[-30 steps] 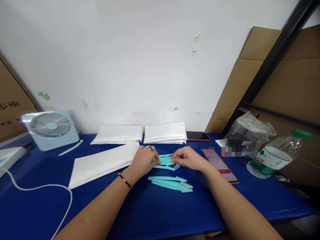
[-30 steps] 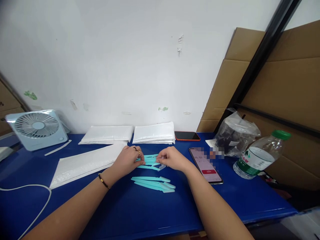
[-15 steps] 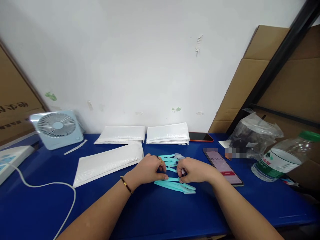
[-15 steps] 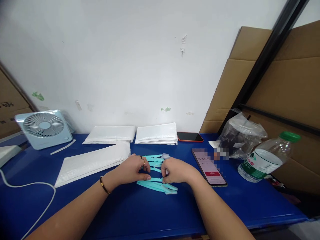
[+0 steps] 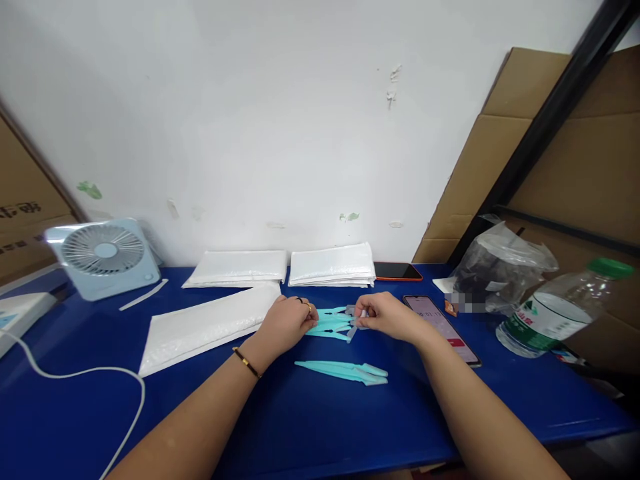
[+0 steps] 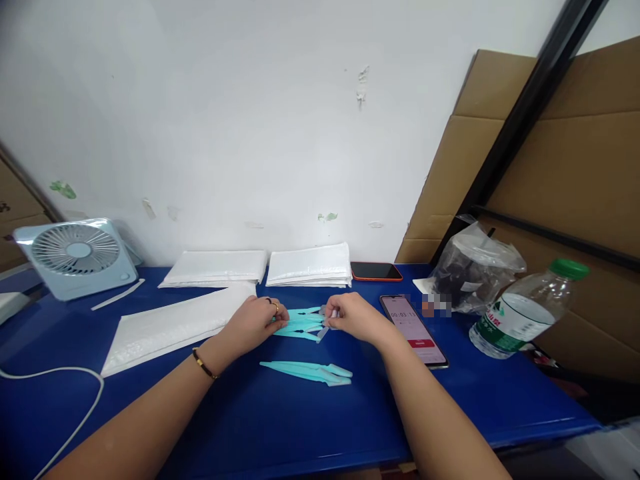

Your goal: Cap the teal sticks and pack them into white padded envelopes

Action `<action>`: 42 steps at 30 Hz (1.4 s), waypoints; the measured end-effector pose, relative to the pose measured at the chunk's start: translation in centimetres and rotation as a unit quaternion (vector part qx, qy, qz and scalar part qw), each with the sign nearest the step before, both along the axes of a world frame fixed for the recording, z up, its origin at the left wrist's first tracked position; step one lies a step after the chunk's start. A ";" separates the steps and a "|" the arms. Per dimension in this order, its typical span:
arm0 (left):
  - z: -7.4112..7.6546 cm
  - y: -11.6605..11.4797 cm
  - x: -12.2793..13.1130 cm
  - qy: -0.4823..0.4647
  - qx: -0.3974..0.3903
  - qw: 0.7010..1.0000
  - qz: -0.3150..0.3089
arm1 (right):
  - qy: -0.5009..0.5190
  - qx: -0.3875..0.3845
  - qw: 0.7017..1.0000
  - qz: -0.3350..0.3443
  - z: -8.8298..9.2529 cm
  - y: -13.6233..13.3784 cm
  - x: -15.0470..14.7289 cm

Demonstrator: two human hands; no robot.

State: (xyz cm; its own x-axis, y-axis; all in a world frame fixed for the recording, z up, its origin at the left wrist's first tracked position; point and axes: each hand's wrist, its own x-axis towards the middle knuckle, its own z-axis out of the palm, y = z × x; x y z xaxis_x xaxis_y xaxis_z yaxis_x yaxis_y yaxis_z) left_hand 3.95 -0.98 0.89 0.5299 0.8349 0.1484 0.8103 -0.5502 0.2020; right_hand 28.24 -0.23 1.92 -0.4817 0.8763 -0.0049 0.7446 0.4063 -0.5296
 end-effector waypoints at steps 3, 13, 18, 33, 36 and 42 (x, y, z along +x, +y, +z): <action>0.2 -0.6 0.1 -0.027 -0.032 0.999 -0.020 | 0.000 0.006 1.000 -0.009 0.5 0.0 0.4; -0.5 -2.0 1.4 -0.029 -0.119 0.987 -0.106 | -0.013 -0.083 0.988 0.128 0.9 -1.0 0.1; -0.2 -0.9 0.7 -0.032 -0.074 0.995 -0.061 | -0.015 -0.076 0.990 0.117 0.7 -0.8 0.2; -0.6 -1.5 1.3 0.026 -0.040 0.995 -0.084 | -0.074 -0.108 0.982 0.133 0.7 -1.0 0.8; -0.3 -1.0 0.9 0.004 -0.026 0.998 -0.058 | -0.047 -0.092 0.987 0.121 0.6 -0.9 0.6; -0.1 0.1 0.2 0.011 0.008 1.000 -0.004 | -0.042 -0.024 0.996 0.081 0.8 -0.4 1.0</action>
State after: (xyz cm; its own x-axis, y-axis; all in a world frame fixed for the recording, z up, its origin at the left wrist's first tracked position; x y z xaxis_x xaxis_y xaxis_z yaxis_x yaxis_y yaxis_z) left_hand 4.16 -0.86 0.79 0.5392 0.8287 0.1502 0.8103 -0.5590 0.1756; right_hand 29.20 -0.60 2.73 -0.6132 0.7847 -0.0910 0.7138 0.5011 -0.4893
